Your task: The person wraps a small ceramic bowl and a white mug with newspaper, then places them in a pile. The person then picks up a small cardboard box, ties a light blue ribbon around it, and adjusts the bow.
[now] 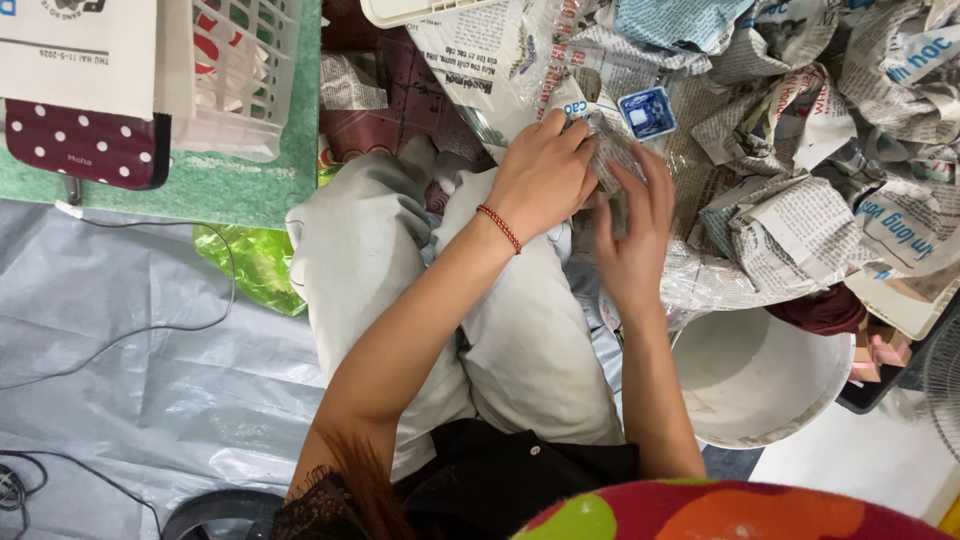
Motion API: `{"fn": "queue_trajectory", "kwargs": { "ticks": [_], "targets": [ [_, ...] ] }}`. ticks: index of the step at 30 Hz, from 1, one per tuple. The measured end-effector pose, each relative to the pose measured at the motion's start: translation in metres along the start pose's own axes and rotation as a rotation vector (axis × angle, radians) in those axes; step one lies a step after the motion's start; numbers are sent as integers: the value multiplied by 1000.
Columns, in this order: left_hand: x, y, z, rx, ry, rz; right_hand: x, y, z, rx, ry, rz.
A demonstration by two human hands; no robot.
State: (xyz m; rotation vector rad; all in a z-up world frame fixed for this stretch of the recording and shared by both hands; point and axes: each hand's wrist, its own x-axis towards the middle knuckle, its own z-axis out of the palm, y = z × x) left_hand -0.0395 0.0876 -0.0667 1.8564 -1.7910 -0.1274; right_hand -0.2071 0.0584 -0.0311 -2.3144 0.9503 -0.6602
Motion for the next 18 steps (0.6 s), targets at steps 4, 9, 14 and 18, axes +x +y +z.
{"fn": "queue_trajectory", "kwargs": {
  "ticks": [4, 9, 14, 18],
  "targets": [
    [0, 0, 5, 6, 0, -6, -34, 3, 16, 166, 186, 209],
    [-1, 0, 6, 1, -8, -13, -43, 21, 31, 381, 287, 349],
    [0, -1, 9, 15, 17, -6, -28, 30, 29, 440, 380, 482],
    [-1, -1, 12, 0, -25, -16, -22, 22, 42, 591, 512, 419]
  ]
}}
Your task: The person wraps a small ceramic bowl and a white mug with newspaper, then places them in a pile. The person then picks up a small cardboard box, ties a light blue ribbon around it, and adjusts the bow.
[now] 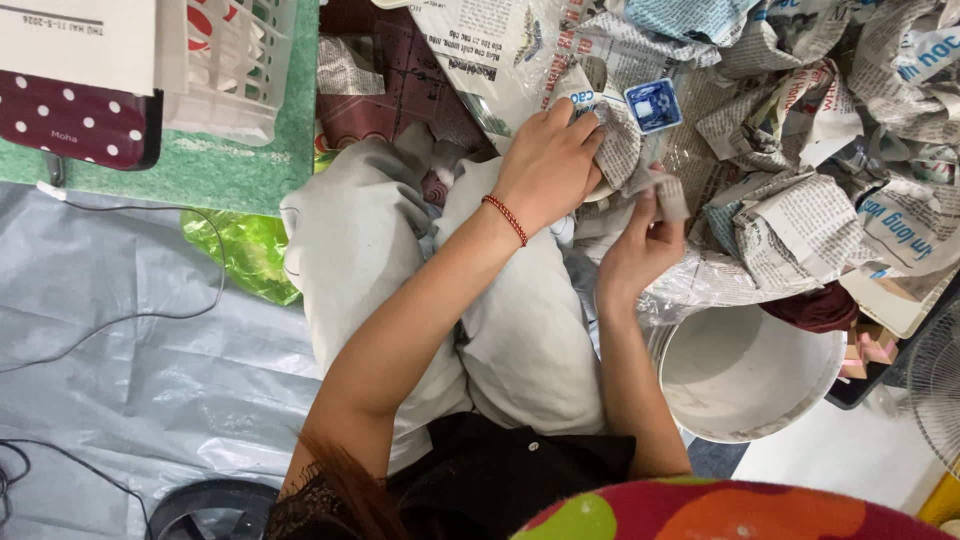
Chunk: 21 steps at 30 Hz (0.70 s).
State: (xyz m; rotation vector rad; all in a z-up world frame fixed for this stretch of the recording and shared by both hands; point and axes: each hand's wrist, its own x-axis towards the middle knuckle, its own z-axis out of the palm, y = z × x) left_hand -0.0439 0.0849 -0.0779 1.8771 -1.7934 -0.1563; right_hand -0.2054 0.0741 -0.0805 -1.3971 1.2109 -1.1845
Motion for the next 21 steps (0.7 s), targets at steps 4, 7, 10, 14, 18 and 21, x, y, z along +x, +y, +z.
{"fn": "queue_trajectory", "kwargs": {
  "ticks": [4, 7, 10, 14, 18, 21],
  "targets": [
    [0, -1, 0, -6, 13, 1, 0, 5, 15, 55, 25, -43],
    [1, 1, -2, -12, 0, -5, 7, 9, 17, 118, -17, -29],
    [1, 3, -6, -14, -55, -28, 13, 11, 11, 131, -78, -46],
    [3, 5, -16, 8, -112, -29, 22, 10, 1, 59, -85, -82],
    [5, 6, -20, 44, -215, -31, 28, 11, -10, -15, -26, -39],
    [6, 8, -22, 65, -223, -34, 34, 15, -6, -15, -35, -56]
  ]
}}
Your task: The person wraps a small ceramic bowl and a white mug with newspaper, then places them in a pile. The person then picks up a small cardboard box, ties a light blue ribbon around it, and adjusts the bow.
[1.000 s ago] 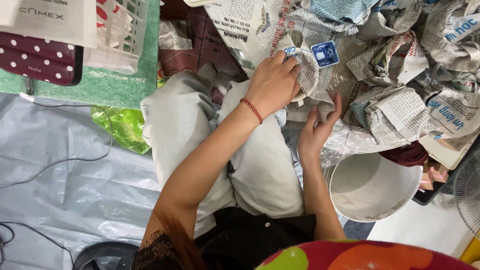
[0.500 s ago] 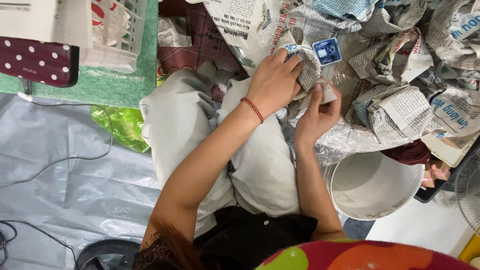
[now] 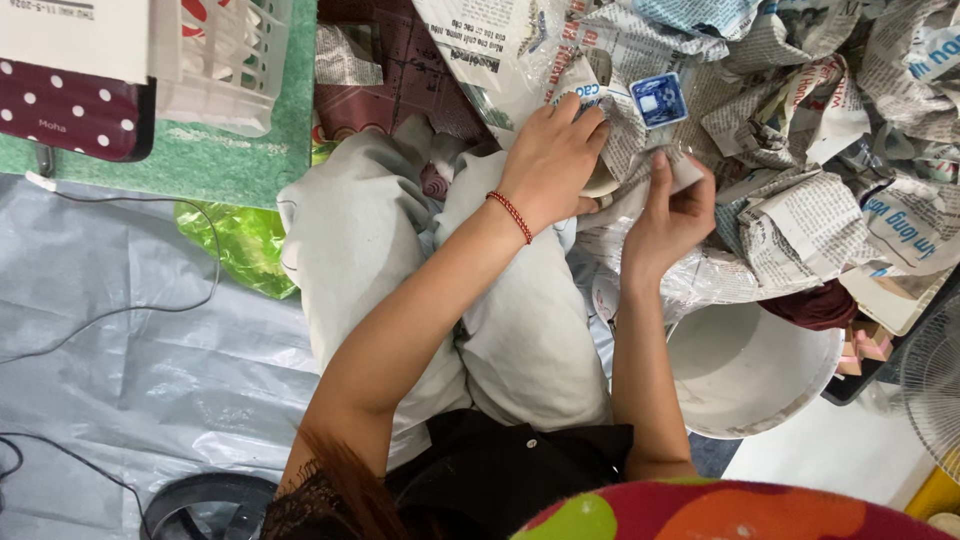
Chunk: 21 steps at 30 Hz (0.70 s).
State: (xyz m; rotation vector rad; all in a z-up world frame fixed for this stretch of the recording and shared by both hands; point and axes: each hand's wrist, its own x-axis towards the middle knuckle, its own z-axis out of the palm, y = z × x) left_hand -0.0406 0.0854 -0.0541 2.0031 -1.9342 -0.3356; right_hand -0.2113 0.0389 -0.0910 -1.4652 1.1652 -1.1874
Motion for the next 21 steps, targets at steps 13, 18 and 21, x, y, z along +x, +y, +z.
{"fn": "queue_trajectory", "kwargs": {
  "ticks": [13, 18, 21],
  "targets": [
    [0, 3, -7, -1, -62, -33, 15, 12, 0, -615, -110, -476],
    [1, 4, -5, 17, -47, -32, 18, 16, -3, -663, -132, -470],
    [2, 5, -5, 11, -48, -36, 20, 14, 5, -589, -86, -488]
  ]
}}
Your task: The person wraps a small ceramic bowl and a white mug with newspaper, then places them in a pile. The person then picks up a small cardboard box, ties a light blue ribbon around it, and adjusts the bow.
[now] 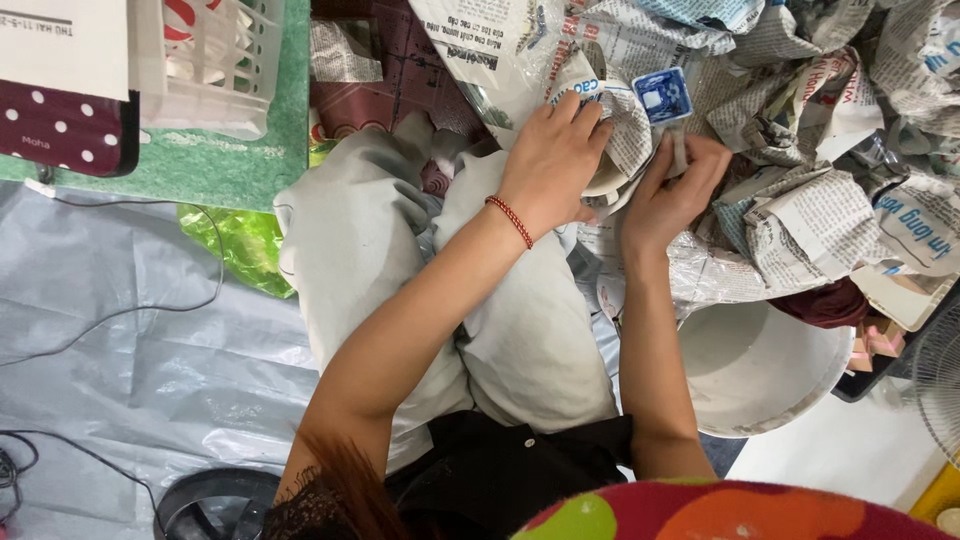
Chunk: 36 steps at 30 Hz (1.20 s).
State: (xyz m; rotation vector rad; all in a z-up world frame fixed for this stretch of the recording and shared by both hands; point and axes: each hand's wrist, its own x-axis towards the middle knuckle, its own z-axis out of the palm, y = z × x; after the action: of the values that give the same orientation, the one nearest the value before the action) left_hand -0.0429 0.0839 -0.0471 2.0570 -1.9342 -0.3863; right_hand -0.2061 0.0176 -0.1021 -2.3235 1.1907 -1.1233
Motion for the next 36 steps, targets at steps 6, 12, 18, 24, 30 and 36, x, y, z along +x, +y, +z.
{"fn": "queue_trajectory", "kwargs": {
  "ticks": [6, 12, 18, 24, 30, 36],
  "targets": [
    [1, 0, -2, 24, -9, -3, 12, -25, 0, 115, 37, 26],
    [-1, -1, 1, 19, 5, 4, 8, -48, -9, 163, -14, -7],
    [0, -3, 1, 2, 58, 23, 9, -51, -17, 108, -178, -159],
    [-3, -4, -1, -157, 27, 33, 16, -49, -36, 284, -388, 21],
    [-8, -22, -6, -332, 69, 111, 24, -49, -46, 192, -480, -32],
    [-6, -18, 2, -230, 94, 96, 10, -44, -44, 343, -315, 103]
  ]
}}
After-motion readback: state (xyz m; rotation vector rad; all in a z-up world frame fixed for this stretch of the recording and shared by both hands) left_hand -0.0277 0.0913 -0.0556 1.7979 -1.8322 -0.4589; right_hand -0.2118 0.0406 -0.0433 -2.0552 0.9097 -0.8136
